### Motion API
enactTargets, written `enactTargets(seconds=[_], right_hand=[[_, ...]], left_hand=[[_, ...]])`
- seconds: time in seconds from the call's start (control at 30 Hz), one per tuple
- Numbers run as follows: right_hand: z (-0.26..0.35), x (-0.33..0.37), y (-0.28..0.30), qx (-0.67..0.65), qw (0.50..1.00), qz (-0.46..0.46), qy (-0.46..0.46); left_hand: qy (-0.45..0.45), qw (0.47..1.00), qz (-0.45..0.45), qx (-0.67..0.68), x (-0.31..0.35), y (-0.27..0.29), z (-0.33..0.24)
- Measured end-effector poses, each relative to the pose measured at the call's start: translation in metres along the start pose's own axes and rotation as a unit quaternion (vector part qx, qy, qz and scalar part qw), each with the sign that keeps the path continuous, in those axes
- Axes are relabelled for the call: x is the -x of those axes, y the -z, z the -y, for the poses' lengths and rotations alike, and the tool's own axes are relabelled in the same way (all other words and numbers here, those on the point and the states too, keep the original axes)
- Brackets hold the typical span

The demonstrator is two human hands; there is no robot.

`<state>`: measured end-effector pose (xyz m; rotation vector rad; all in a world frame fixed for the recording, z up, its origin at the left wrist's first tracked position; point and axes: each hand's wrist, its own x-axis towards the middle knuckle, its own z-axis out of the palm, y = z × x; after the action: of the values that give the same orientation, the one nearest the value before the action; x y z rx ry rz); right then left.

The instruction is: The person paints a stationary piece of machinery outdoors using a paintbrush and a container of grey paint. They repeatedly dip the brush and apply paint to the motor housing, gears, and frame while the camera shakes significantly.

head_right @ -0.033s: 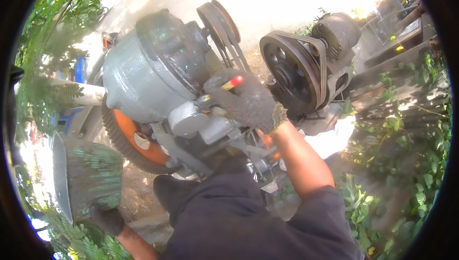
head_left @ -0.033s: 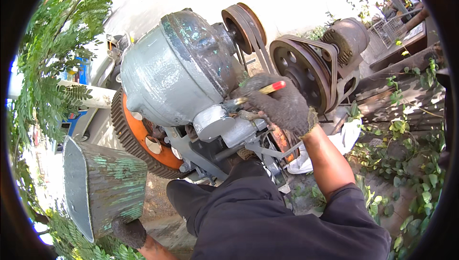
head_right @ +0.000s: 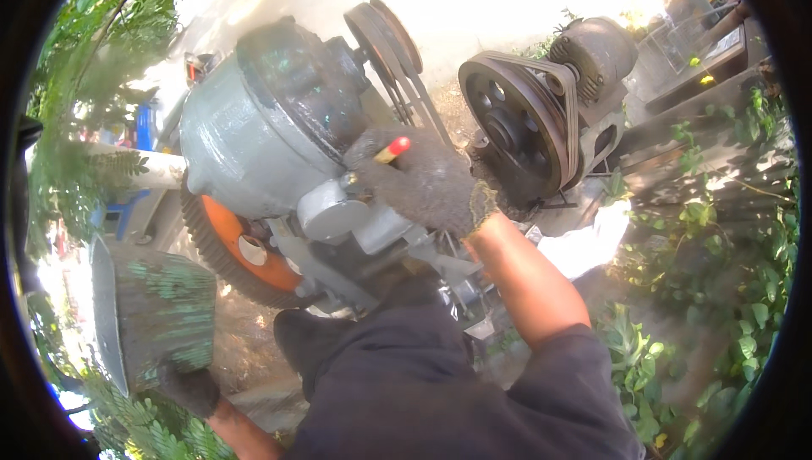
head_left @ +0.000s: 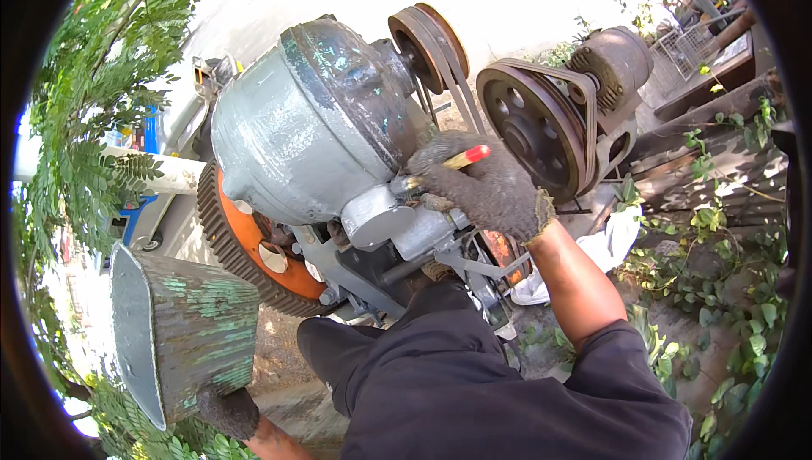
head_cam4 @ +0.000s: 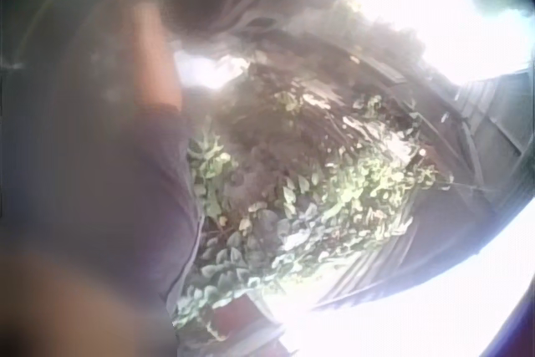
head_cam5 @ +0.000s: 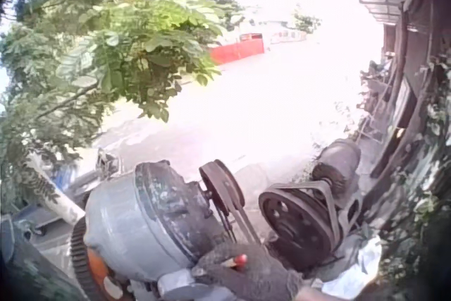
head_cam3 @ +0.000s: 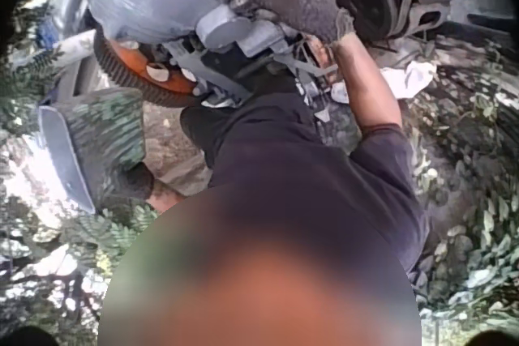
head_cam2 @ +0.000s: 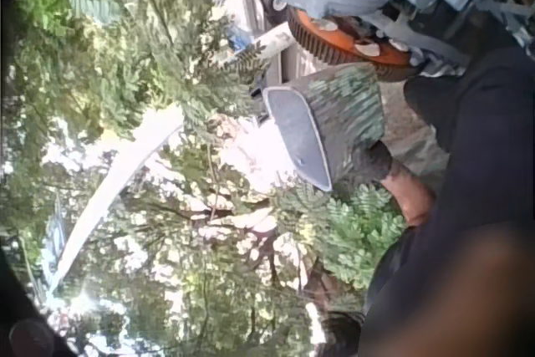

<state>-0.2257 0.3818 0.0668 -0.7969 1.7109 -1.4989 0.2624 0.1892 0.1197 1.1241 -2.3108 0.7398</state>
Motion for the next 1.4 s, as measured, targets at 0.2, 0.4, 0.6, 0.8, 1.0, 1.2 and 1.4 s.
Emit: enactTargets(seconds=[0.2, 0.4, 0.6, 0.8, 1.0, 1.2, 1.4], right_hand=[[0.0, 0.005, 0.006, -0.196, 0.978, -0.067, 0.024], [-0.033, 0.0, 0.016, -0.153, 0.951, -0.212, 0.165], [-0.07, 0.007, 0.01, -0.505, 0.827, -0.24, -0.055], [-0.078, 0.014, 0.017, -0.528, 0.799, -0.272, -0.093], [-0.045, 0.031, 0.028, -0.348, 0.91, -0.224, -0.018], [-0.004, 0.023, 0.028, 0.084, 0.991, -0.046, 0.097], [0.016, -0.011, 0.004, 0.207, 0.961, 0.091, 0.156]], left_hand=[[0.148, 0.928, -0.072, 0.335, 0.002, -0.028, 0.02], [-0.12, 0.987, -0.108, 0.026, -0.009, -0.031, 0.022], [0.043, 0.966, -0.105, 0.232, -0.012, -0.039, 0.014], [0.218, 0.878, -0.137, 0.404, -0.006, -0.04, -0.006], [0.226, 0.918, -0.058, 0.32, -0.008, -0.028, -0.013], [0.146, 0.971, -0.028, 0.186, -0.002, -0.021, -0.011], [0.273, 0.887, -0.08, 0.365, -0.002, -0.03, 0.013]])
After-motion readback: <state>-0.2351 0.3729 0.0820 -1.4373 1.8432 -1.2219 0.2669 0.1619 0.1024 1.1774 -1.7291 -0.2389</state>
